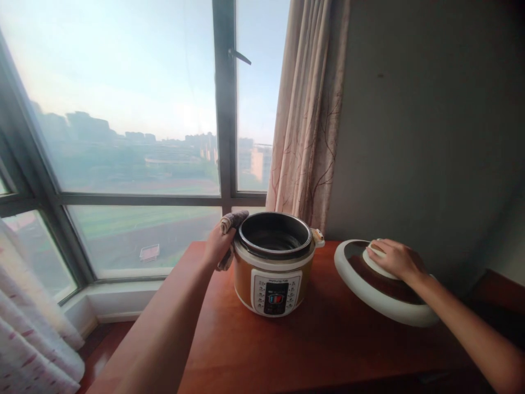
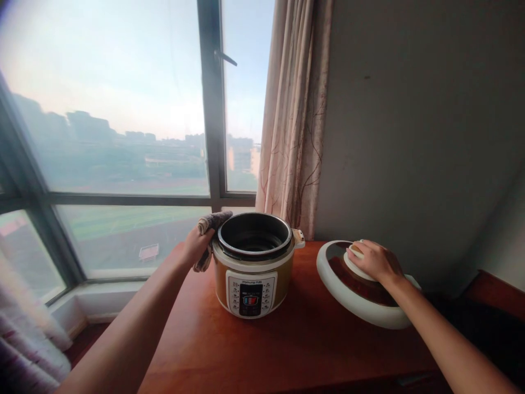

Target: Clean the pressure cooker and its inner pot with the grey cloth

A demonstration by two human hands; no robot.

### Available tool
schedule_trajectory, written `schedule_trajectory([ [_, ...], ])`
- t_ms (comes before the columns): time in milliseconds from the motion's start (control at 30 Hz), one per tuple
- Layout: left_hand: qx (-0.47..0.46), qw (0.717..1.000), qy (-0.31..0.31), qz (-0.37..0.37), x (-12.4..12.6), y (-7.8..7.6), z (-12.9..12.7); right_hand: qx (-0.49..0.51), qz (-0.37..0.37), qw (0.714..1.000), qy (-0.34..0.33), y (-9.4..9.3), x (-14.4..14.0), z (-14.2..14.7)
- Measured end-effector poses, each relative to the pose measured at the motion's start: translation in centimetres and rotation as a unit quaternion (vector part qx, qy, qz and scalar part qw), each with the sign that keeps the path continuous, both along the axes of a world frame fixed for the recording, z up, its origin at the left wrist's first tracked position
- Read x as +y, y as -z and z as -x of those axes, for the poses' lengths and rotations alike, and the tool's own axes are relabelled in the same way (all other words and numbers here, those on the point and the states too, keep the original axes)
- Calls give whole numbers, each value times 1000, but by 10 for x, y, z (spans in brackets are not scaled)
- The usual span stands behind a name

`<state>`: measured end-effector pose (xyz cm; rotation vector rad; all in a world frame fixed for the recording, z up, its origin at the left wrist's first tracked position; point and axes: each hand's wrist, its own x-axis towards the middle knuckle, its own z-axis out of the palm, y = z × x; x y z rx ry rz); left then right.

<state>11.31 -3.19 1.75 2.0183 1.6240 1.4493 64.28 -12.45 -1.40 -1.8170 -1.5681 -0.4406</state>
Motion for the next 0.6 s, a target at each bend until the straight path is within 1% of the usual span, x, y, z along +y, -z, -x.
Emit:
schedule_trajectory([
  [67, 2, 1000, 0, 4, -1, 0, 0, -72, 35, 996, -27, 16, -3, 3],
  [100, 4, 1000, 1, 5, -1, 0, 0, -91, 45, 994, -33, 24, -3, 5],
  [200, 9, 1000, 3, 10, -3, -1, 0, -104, 60, 992, -29, 44, -4, 13],
  [300, 14, 1000, 3, 15, -4, -3, 0, -140, 70, 987, -46, 60, -5, 24],
  [367, 22, 1000, -2, 19, -4, -3, 1, -172, 77, 980, -58, 68, -7, 30],
  [433, 33, 999, -12, 25, -4, -3, 1, -192, 88, 976, -53, 75, -8, 36],
  [600, 44, 998, -21, 29, -1, 0, 2, -190, 111, 975, -26, 87, -9, 44],
])
